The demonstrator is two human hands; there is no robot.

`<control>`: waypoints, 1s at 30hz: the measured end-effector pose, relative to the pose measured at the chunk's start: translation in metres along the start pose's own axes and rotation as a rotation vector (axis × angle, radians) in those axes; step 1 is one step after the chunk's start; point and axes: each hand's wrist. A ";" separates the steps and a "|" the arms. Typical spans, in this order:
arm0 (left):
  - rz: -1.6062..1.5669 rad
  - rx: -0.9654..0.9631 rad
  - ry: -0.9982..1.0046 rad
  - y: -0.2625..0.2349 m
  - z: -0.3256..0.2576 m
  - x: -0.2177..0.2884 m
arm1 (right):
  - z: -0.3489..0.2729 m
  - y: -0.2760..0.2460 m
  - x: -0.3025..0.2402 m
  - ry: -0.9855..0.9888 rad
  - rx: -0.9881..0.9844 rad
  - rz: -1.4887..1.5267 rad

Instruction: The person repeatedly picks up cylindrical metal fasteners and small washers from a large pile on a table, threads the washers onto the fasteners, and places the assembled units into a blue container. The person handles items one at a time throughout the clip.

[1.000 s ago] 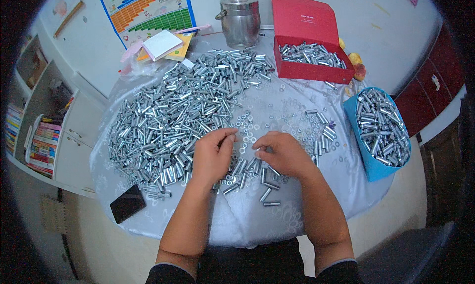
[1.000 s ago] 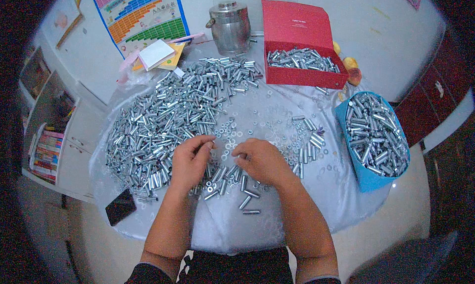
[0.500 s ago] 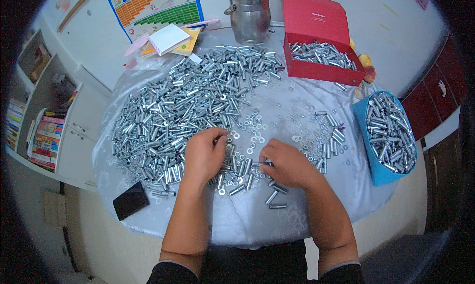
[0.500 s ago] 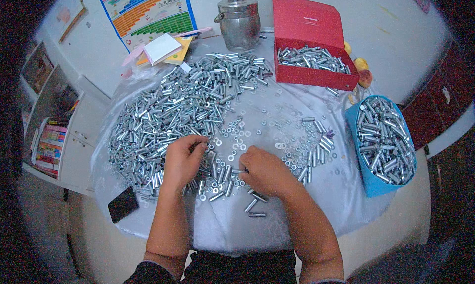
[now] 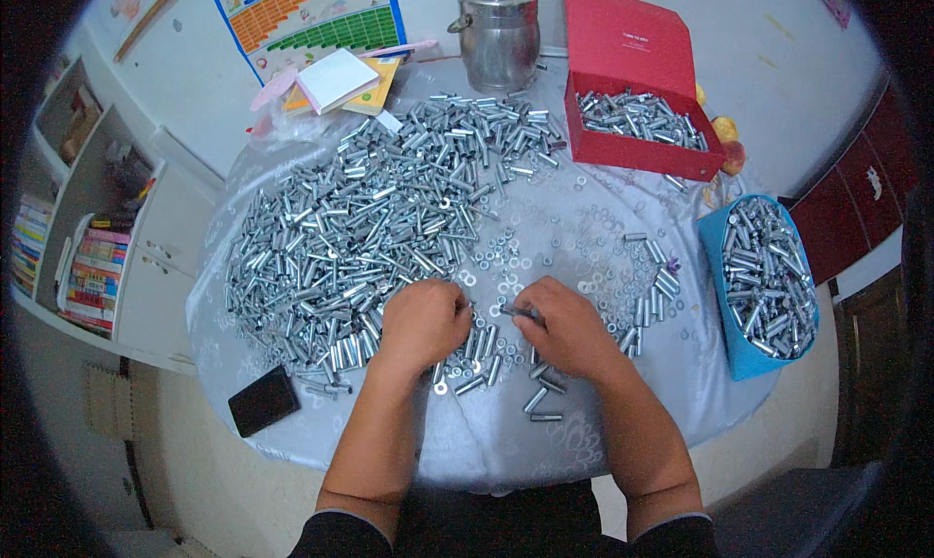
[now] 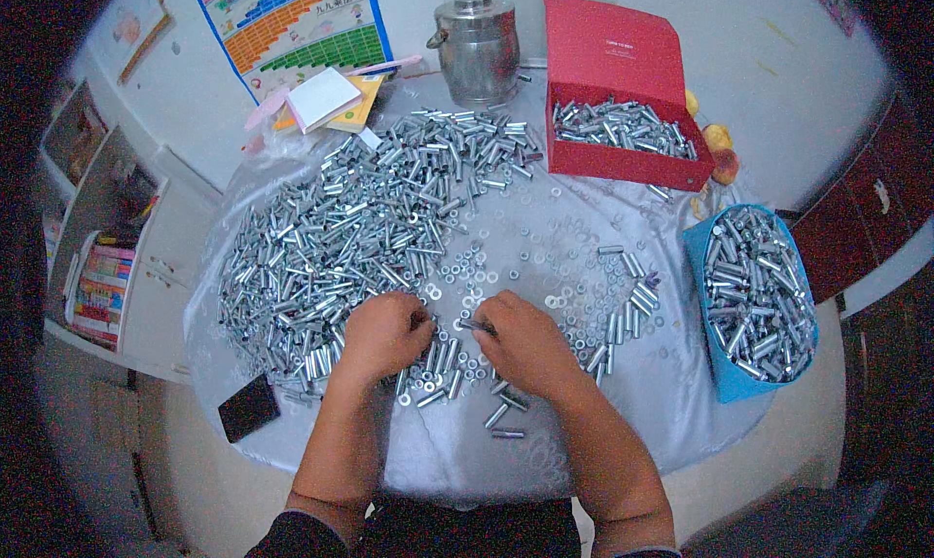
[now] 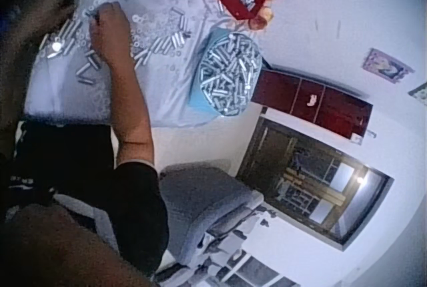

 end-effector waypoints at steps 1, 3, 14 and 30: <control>-0.010 -0.003 0.014 0.000 0.001 0.000 | 0.000 -0.001 0.000 0.004 0.017 0.005; -0.036 0.006 0.042 0.000 0.000 0.002 | 0.001 -0.002 0.001 0.022 0.051 0.040; -1.442 -0.118 -0.128 0.019 0.000 0.008 | 0.003 -0.006 -0.006 0.109 0.228 0.175; -1.825 -0.037 -0.221 0.028 0.007 0.012 | 0.001 -0.012 -0.017 0.077 0.211 0.235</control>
Point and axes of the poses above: each hand's wrist, its own z-axis towards the middle knuckle, its own y-axis out of the palm, x = y × z, and after that the axes turned 10 degrees about -y, right-handed
